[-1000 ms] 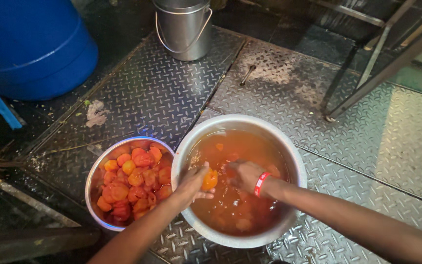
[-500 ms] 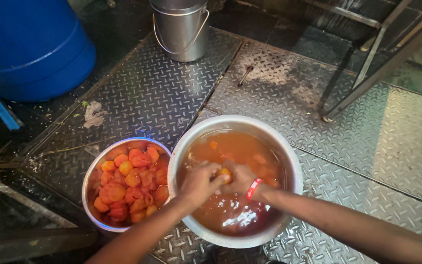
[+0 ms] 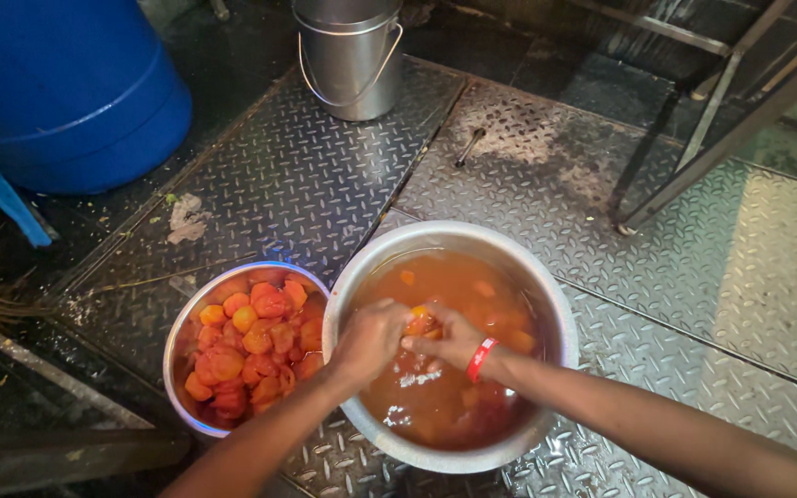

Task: The person peels tomatoes by hand in a basin of water and places the peeled tomatoes into a metal bowl. The hands repeatedly rub and remove the skin from each tomato, then transfer the peeled fruit to the adjacent bowl.

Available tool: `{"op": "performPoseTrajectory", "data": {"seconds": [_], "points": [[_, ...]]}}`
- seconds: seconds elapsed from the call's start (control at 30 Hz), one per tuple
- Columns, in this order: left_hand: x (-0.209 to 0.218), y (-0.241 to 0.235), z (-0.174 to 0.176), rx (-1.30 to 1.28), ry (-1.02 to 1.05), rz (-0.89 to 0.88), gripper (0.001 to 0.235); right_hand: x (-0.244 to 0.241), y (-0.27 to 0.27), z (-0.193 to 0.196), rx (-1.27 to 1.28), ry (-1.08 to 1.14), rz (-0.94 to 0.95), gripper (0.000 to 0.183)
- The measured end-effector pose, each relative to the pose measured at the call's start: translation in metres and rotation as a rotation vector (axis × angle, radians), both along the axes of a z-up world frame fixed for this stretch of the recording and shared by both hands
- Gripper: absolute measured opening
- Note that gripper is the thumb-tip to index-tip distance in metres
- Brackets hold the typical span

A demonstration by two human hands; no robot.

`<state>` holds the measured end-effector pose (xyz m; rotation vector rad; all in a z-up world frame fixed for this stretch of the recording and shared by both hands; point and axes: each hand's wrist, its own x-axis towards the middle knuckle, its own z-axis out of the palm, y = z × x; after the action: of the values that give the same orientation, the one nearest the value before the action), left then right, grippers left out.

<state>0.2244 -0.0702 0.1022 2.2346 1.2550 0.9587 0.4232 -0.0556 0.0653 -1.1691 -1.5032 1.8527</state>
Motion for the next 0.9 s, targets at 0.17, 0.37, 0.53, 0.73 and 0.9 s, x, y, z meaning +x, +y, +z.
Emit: {"op": "performPoseTrajectory", "data": {"seconds": [0.17,0.37,0.53,0.73,0.9], "points": [[0.002,0.006,0.009,-0.096,-0.13,0.049,0.007,0.002,0.007,0.001,0.051,0.009,-0.021,0.041],[-0.002,0.016,0.006,-0.525,-0.164,0.016,0.011,0.002,0.006,0.0,0.004,0.04,-0.042,0.03],[-0.01,0.028,-0.024,-0.592,-0.374,-0.081,0.016,0.01,0.017,-0.005,0.003,0.109,0.021,0.024],[-0.016,0.037,-0.05,-0.745,-0.736,-0.024,0.019,0.017,0.038,-0.004,-0.092,0.17,-0.05,0.027],[-0.017,0.04,-0.046,-0.941,-0.952,-0.1,0.012,0.017,0.036,0.002,-0.088,0.257,0.017,0.026]]}}
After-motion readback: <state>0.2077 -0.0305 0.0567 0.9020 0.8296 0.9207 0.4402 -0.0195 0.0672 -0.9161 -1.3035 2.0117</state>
